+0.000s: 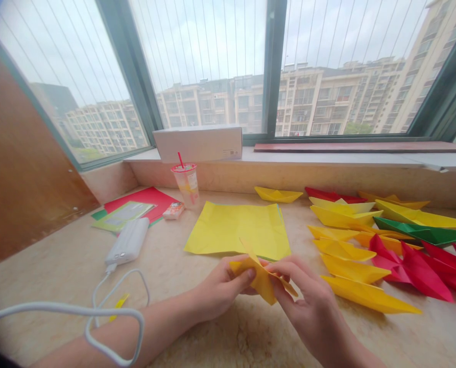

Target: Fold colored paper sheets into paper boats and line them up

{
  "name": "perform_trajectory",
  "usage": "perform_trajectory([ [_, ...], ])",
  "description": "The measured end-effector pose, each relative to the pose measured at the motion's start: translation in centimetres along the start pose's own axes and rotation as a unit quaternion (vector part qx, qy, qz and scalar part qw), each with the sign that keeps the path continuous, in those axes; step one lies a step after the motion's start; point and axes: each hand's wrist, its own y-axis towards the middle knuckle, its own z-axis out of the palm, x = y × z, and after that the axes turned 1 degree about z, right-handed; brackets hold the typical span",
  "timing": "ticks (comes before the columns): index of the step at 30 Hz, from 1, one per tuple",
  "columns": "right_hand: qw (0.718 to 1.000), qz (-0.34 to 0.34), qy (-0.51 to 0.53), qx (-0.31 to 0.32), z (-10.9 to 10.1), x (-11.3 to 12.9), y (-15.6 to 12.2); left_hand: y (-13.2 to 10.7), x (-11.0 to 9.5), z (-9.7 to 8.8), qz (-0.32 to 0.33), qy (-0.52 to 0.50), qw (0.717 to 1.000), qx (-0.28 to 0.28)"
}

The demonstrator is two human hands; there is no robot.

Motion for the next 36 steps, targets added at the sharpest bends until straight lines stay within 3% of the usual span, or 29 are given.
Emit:
perform_trajectory([
  [4, 0.999, -0.042, -0.005, 0.017, 0.0, 0.0, 0.2, 0.4, 0.1, 0.1, 0.011, -0.026, 1.0, 0.0],
  [8, 0.994, -0.081, -0.022, 0.073, 0.1, 0.0, 0.4, 0.6, 0.0, 0.1, 0.007, -0.069, 0.998, -0.007],
  [11, 0.99, -0.083, -0.053, 0.098, -0.1, 0.1, 0.4, 0.4, -0.1, -0.1, 0.003, -0.123, 0.992, -0.014],
  [15, 0.991, -0.077, -0.066, 0.087, -0.3, 0.0, 0.2, 0.0, 0.2, -0.3, 0.021, -0.161, 0.987, -0.01],
  [18, 0.993, -0.061, -0.066, 0.073, -0.2, -0.2, 0.0, -0.2, 0.7, -0.5, 0.026, -0.08, 0.996, 0.014],
  [22, 0.994, -0.054, -0.064, 0.068, -0.2, -0.5, -0.1, -0.2, 0.7, -0.5, 0.035, 0.101, 0.994, -0.037],
  [25, 0.996, -0.05, -0.05, 0.059, -0.1, -0.6, 0.0, 0.0, 0.2, -0.4, 0.038, 0.111, 0.992, -0.048],
  [30, 0.998, 0.058, 0.034, -0.022, -0.1, -0.9, 0.4, 0.1, -0.5, -0.4, 0.047, 0.078, 0.995, -0.033],
  [33, 0.977, 0.169, 0.125, -0.044, -0.2, -1.3, 0.6, 0.1, -0.6, -0.5, 0.054, 0.075, 0.996, -0.016],
  [36, 0.951, 0.232, 0.191, -0.078, -0.3, -1.3, 0.8, 0.1, -0.4, -0.7, 0.061, 0.105, 0.992, -0.032],
])
